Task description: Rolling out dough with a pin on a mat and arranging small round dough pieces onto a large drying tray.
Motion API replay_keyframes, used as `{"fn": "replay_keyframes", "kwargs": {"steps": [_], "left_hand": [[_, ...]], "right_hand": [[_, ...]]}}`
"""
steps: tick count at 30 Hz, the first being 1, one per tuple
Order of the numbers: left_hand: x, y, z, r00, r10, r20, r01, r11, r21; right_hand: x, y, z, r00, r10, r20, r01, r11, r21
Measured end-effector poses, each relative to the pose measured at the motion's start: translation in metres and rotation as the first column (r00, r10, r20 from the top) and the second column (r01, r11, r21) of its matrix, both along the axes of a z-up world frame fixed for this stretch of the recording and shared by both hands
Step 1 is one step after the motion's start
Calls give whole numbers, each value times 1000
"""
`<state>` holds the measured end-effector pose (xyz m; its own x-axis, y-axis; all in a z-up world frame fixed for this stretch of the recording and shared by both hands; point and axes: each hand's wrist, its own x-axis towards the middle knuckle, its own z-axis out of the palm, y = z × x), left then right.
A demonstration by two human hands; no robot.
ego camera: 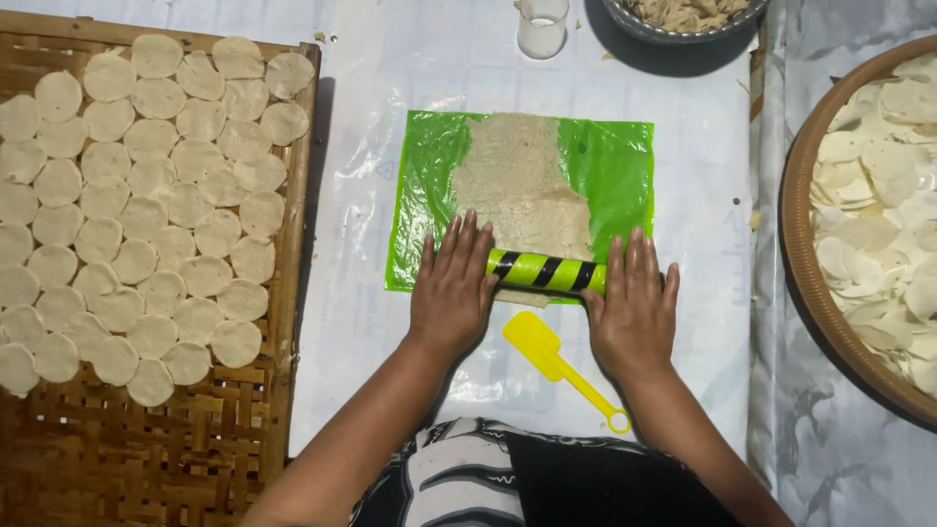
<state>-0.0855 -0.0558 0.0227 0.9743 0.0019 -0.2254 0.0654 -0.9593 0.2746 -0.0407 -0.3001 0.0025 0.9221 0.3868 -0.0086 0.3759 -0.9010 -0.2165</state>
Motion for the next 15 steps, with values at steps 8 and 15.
{"fn": "replay_keyframes", "kwargs": {"steps": [8,15], "left_hand": [[-60,0,-24,875,-20,485,25,1000,-3],[-20,20,-24,742,-111,661,102,993,53]], "right_hand": [[-51,-29,-5,979,75,189,-76,997,-1],[-6,-34,4,990,9,140,2,997,-74]]}}
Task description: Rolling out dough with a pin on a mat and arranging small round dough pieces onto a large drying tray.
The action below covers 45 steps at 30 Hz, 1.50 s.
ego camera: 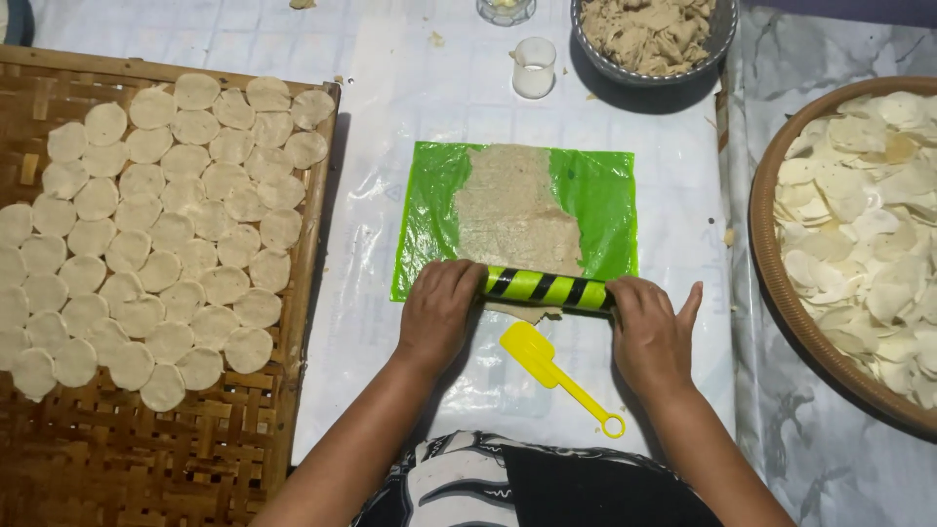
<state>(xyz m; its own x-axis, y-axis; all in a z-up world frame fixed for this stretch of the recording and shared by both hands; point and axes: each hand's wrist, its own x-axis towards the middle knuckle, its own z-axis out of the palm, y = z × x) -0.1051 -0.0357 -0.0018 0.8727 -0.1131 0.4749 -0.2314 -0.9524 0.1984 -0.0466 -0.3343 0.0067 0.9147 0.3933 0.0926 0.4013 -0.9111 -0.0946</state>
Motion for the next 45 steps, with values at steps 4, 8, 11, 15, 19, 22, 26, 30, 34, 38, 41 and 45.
{"fn": "replay_keyframes", "kwargs": {"steps": [4,8,11,15,19,22,26,30,34,38,41,45], "left_hand": [[12,-12,-10,997,26,-76,-31,998,-57],[40,-21,4,944,19,-330,-57,993,-106],[77,-15,3,905,58,-421,-81,996,-37],[131,-6,16,851,138,-507,-145,989,25],[174,1,18,795,177,-580,-184,982,47],[169,2,29,782,177,-597,-194,980,37],[117,-6,35,842,68,-536,-132,988,-83],[98,-5,-10,868,32,-495,-79,994,-75],[149,-1,0,910,75,-409,-102,994,-45],[224,11,4,811,184,-555,-189,981,49],[264,20,13,753,223,-619,-259,965,33],[267,33,-28,983,160,-91,-180,942,-284]], "right_hand": [[12,15,-14,999,7,-50,-6,1000,7],[44,28,-20,993,-19,-119,24,999,44],[85,39,-22,993,-56,-108,58,998,14],[145,53,-29,985,-101,-143,94,994,-53],[192,60,-30,971,-109,-211,101,994,-47],[185,61,-15,977,-74,-200,72,997,-19],[118,59,7,997,-43,-61,48,996,75],[93,55,-18,998,-4,-58,9,996,90],[159,63,-21,983,-55,-175,56,998,1],[232,82,-22,970,-74,-231,59,996,-71],[270,89,-18,968,-115,-222,144,982,118],[251,57,-14,978,25,207,-139,816,562]]}}
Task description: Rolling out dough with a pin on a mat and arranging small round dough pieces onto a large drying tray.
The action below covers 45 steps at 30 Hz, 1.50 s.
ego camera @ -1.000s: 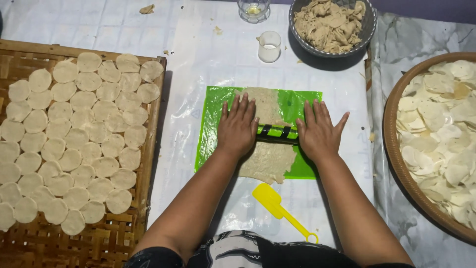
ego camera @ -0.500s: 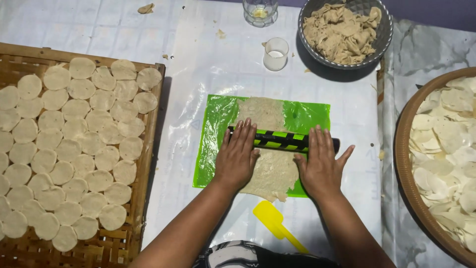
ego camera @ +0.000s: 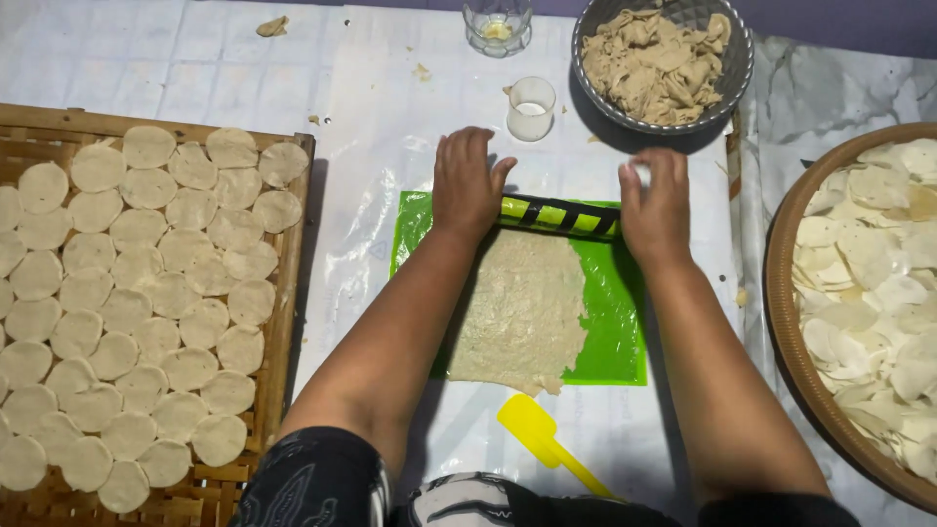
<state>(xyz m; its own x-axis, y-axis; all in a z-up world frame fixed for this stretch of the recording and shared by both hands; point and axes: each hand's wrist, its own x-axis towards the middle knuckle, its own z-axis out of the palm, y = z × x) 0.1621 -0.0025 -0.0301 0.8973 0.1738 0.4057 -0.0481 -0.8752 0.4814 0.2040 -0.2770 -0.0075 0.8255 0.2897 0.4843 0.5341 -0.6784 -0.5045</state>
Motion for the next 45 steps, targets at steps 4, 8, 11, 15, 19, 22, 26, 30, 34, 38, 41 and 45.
{"fn": "replay_keyframes", "kwargs": {"steps": [4,8,11,15,19,22,26,30,34,38,41,45], "left_hand": [[-50,11,8,957,-270,-102,269,963,-24],[-74,6,32,935,-300,-191,329,934,143],[-83,-1,37,955,-259,-145,281,948,153],[-107,-2,45,973,-233,5,231,968,93],[-143,8,47,972,-205,-117,214,974,69],[-159,13,37,963,-193,-188,219,967,128],[-158,11,53,911,-218,-350,275,954,122],[-122,-16,85,886,-274,-374,279,959,-42],[-36,-56,60,907,-302,-293,162,893,-420],[55,-89,31,896,-341,-283,87,762,-642],[108,-110,-10,873,-358,-330,-14,659,-752],[129,-122,-13,901,-410,-140,-63,196,-979]], "right_hand": [[-161,-23,41,878,-92,-469,-14,976,-218],[-260,-39,28,602,35,-798,-596,685,-419],[-287,-59,4,694,182,-696,-619,645,-449],[-296,-76,4,715,56,-697,-500,738,-453],[-259,-97,55,549,-153,-822,-301,881,-365],[-204,-110,77,444,-329,-834,-156,888,-433],[-117,-108,90,698,-286,-656,152,955,-255],[-25,-73,116,860,-247,-446,181,966,-186],[72,-59,74,844,-367,-392,237,909,-342],[123,-44,53,800,-461,-384,274,850,-450],[129,-37,65,791,-410,-454,166,858,-485],[138,-37,70,799,-217,-561,-44,909,-414]]}}
